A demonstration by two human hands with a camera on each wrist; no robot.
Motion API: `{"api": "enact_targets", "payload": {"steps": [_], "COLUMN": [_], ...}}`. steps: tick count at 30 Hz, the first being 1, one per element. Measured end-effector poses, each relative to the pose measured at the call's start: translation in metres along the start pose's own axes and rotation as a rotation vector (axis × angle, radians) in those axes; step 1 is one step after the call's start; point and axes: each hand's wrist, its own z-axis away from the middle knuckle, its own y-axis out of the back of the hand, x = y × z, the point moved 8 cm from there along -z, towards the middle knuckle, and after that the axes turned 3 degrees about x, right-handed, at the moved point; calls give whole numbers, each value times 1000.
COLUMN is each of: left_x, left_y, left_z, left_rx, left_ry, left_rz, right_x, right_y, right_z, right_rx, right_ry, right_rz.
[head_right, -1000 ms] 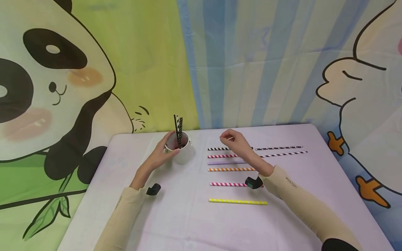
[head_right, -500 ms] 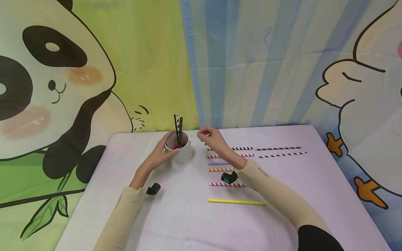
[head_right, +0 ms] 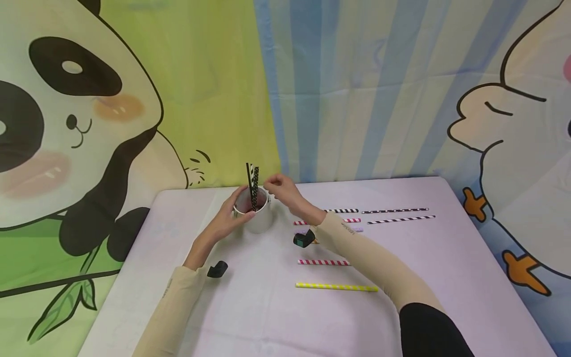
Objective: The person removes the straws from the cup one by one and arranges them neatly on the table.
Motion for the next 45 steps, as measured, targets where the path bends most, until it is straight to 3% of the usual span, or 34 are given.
{"api": "enact_targets", "payload": {"steps": [9,14,21,33,45], "left_x": [0,-3,-4,-3,0], "left_y": [0,0,-1,0,-1], "left_z": [0,1,1,3,2], "left_rx": [3,-3,0,-4,-1], "left_ry": [-24,14,-2,25,-4], "left_rz": [9,-2,1,-7,13], "right_x": [9,10,9,7,5], "right_y": [-14,-16,-19,-22,-24], "right_z": [-10,-13,-16,-22,-23], "right_rx": [-37,-37,-38,-28,-44], "right_ry": [-1,-8,9,34,37], "right_rz": [-2,5,8,-10,-18]}}
